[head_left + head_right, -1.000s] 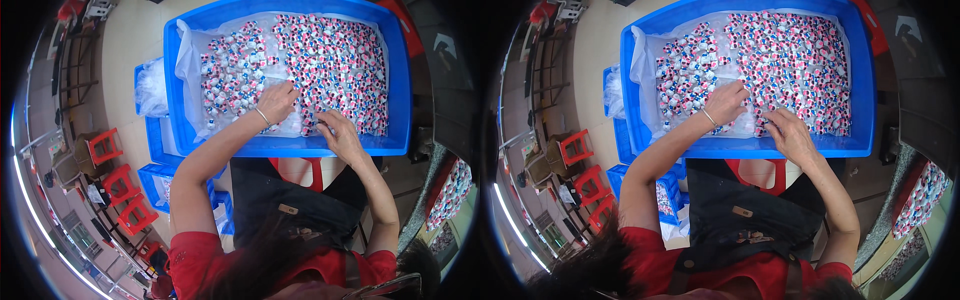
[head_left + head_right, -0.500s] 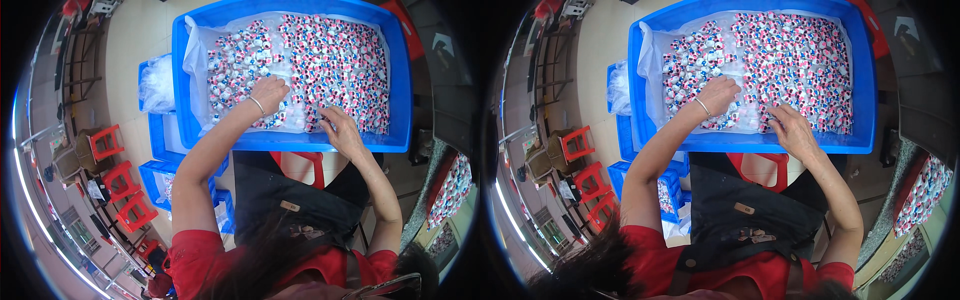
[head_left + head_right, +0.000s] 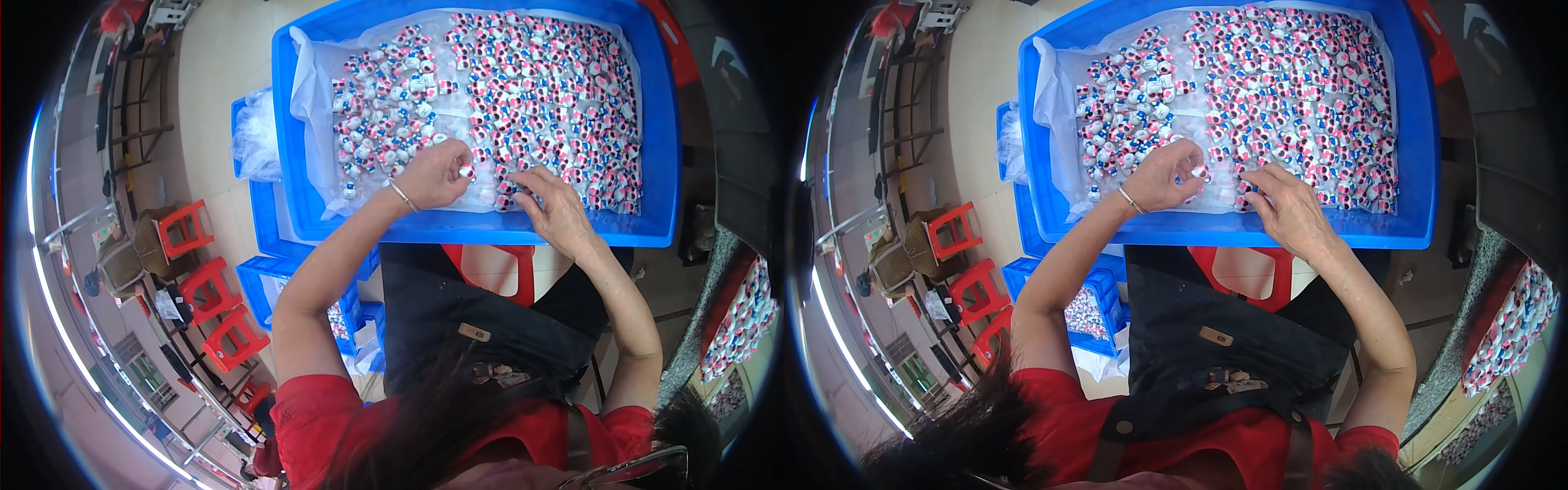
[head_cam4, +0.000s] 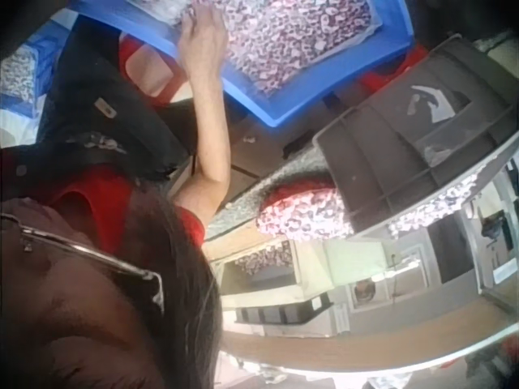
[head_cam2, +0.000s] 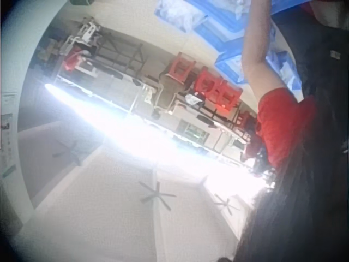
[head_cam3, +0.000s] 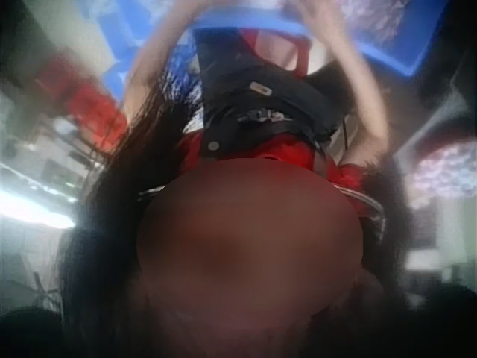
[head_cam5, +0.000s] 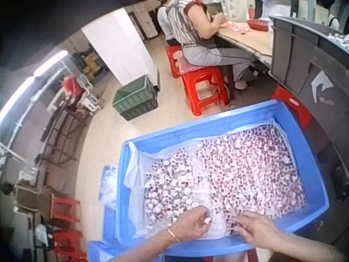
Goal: The person arranges small wrapped items into rows inside a plastic tray by hand.
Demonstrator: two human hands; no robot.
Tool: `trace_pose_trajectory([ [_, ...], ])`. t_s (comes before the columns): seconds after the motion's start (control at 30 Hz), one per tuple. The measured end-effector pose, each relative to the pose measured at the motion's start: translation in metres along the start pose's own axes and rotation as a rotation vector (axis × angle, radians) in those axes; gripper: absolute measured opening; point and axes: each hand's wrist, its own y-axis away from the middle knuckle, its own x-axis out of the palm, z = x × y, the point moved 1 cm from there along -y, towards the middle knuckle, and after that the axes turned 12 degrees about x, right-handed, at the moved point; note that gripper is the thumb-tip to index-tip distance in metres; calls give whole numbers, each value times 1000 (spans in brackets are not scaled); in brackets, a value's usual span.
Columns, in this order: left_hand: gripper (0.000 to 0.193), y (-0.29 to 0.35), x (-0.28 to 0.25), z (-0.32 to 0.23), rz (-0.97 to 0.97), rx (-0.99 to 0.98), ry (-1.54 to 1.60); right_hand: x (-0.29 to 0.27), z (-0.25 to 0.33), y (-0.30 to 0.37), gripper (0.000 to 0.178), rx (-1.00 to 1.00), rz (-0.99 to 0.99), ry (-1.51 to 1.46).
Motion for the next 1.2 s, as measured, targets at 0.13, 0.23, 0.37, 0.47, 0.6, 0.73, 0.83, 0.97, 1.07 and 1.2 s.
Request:
trace_pose_trajectory([
  [0.13, 29, -8, 14, 3, 40, 358, -265, 1, -4, 0, 25, -25, -9, -31],
  [0.23, 28, -9, 26, 13, 61, 354, -297, -1, -3, 0, 26, -7, 12, -29],
  [0.37, 33, -15, 26, 23, 97, 382, -404, -1, -3, 1, 26, 34, 50, 1],
  [0.47, 38, -16, 22, 13, 39, 396, -409, 0, -7, 2, 26, 17, 29, -15],
  [0.6, 33, -13, -1, 10, -46, 361, -434, 2, -5, 3, 25, -37, -16, -22],
  [0.73, 23, -5, -6, 11, 71, 152, -627, 1, -4, 2, 25, 4, 5, -11],
  [0.83, 21, -11, 7, 12, 256, 21, -821, 1, -4, 2, 26, 39, 24, 9],
  [0.97, 21, -17, 7, 15, 261, 75, -833, 0, -4, 2, 25, 43, 10, 35],
  [1.07, 26, -2, 0, 6, 104, 87, -529, 0, -4, 1, 23, 38, -4, 19],
  [1.2, 37, 15, 4, 3, 138, -97, 102, -2, -4, -2, 23, -21, -20, -7],
])
